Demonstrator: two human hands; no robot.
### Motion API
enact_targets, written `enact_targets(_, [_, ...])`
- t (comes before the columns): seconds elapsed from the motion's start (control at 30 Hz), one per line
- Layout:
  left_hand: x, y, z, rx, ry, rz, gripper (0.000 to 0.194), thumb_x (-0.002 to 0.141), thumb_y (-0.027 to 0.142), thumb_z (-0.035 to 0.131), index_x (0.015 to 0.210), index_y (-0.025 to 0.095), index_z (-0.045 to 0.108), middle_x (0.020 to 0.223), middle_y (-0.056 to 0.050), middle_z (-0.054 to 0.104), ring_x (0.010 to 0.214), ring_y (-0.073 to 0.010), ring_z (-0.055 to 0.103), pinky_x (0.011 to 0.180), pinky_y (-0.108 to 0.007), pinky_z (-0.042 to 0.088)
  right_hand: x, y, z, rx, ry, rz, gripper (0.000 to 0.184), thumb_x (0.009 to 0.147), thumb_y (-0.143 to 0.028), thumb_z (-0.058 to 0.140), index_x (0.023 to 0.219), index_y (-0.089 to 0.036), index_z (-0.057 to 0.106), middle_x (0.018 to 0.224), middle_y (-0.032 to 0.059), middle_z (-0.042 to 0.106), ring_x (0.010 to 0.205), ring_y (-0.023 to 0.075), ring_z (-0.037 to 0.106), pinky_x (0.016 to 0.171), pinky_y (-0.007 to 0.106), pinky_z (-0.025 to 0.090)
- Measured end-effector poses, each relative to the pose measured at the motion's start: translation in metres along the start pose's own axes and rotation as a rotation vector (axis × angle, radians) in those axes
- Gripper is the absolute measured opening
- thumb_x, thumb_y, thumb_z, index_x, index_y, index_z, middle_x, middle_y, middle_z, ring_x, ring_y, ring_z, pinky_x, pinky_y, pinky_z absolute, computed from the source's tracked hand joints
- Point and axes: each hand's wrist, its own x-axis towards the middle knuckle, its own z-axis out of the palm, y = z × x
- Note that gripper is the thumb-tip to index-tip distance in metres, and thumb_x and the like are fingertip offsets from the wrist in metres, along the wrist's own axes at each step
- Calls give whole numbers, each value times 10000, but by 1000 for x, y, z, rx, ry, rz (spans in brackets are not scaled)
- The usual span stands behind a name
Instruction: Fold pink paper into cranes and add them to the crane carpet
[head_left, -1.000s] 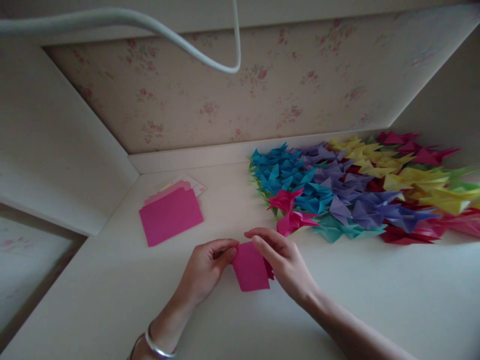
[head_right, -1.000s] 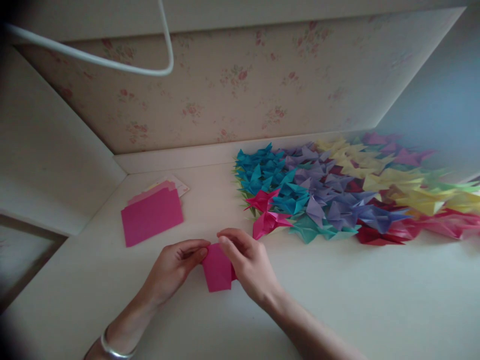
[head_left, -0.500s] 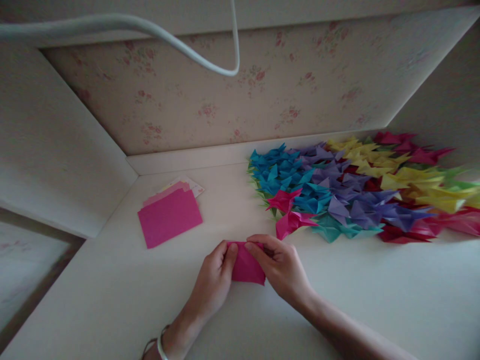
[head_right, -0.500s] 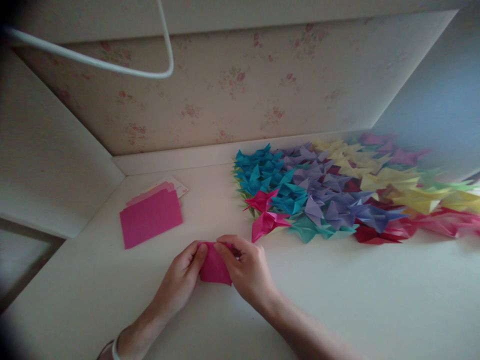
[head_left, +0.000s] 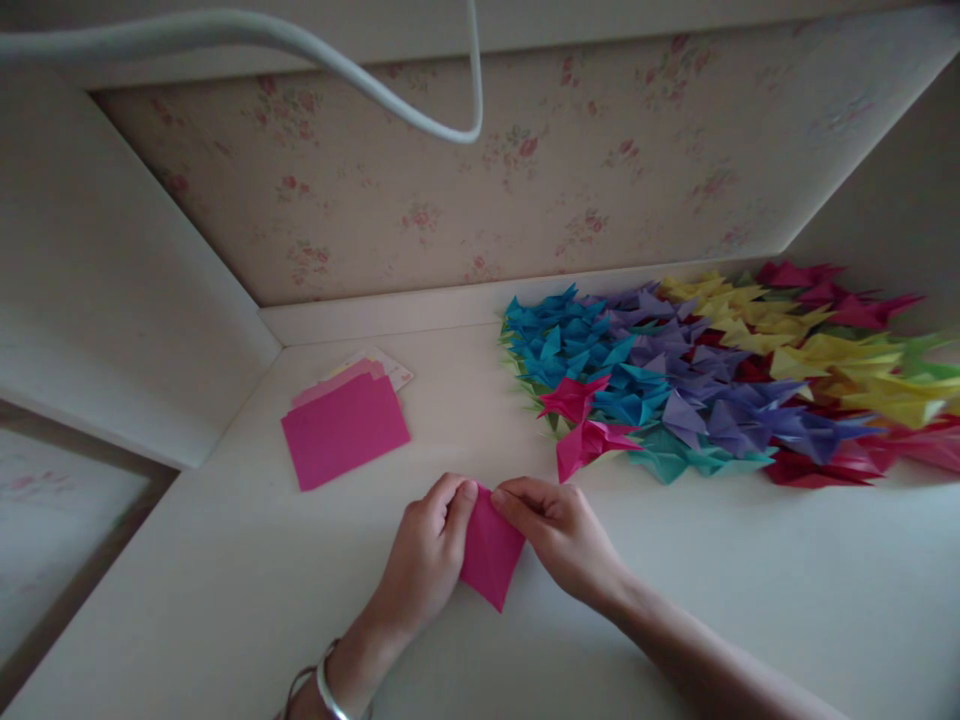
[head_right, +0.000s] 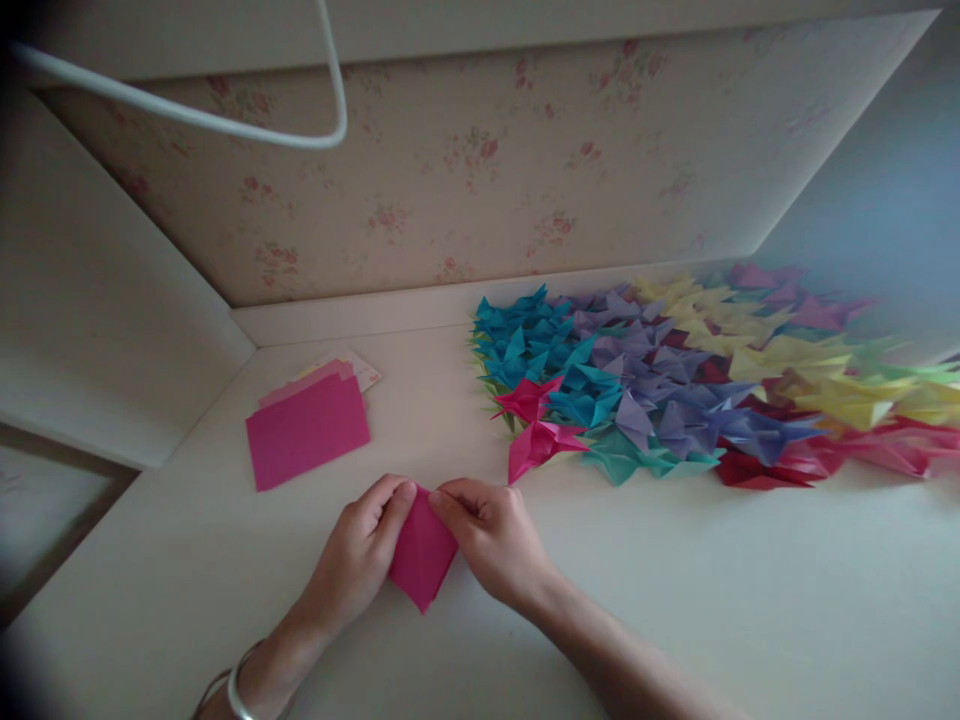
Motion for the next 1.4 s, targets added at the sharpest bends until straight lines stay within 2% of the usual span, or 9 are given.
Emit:
enact_targets(0.13, [4,-4,-6,-75,80,-13,321,928,443,527,718,207,583,569,39,508,533,-143,470,520,-216,343,2,-1,-1,108,-85,74,304,916,-376,568,745,-168,709,611,-1,617,596,155,594,557,238,463])
enact_targets(0.2, [6,-5,-8,-119,84,-25,318,909,459,554,738,197,613,596,26,545,553,-144,494,518,-210,361,3,-3,-2,102,-79,83,308,919,-372,565,736,-168,705,608,3,624,598,157,606,564,241,469])
enact_targets(0.33, [7,-6,-11,-259,50,-126,316,852,485,634,959,189,646,576,46,557,450,-105,455,419,-188,321,5,-3,-6,136,16,71,332,904,-385,589,676,-161,679,579,1,610,565,141,591,540,235,451])
enact_targets(0.43, [8,-6,-12,-413,45,-126,367,853,440,660,1122,206,575,522,97,493,383,-72,401,387,-169,308,6,-3,-8,292,104,122,285,844,-423,669,800,-145,712,582,7,642,538,145,614,528,250,474])
enact_targets(0.53, [8,-6,-11,-510,99,-109,311,848,393,681,1069,190,601,528,87,521,417,-69,469,415,-158,354,6,-5,-8,422,125,150,342,780,-432,741,952,-137,731,584,16,679,509,153,634,512,265,493])
enact_targets(0.77, [6,-2,-9,-769,80,-234,294,738,357,784,933,165,675,495,77,525,380,-47,465,385,-144,313,5,-1,-9,573,174,163,297,757,-379,788,942,-148,757,612,23,700,486,141,629,490,252,470])
enact_targets(0.93, [6,-3,-14,-849,71,-197,206,757,293,781,906,172,709,541,60,561,429,-51,505,420,-146,353,5,0,-9,626,176,128,224,766,-346,783,889,-160,761,713,27,698,537,132,613,512,255,488])
enact_targets(1.13, [1,-1,-17,-944,-113,-32,257,832,312,692,1035,159,724,831,-60,723,661,-178,668,603,-283,530,6,-4,-10,688,168,102,167,793,-328,762,838,-168,764,720,20,678,593,126,590,542,233,485])
enact_targets(1.4, [1,-1,-16,-902,-86,-55,237,813,266,733,1037,189,726,773,-34,741,628,-147,657,614,-250,514,1,-6,-10,723,37,49,264,888,-391,661,942,-155,766,729,41,700,598,130,608,591,251,489])
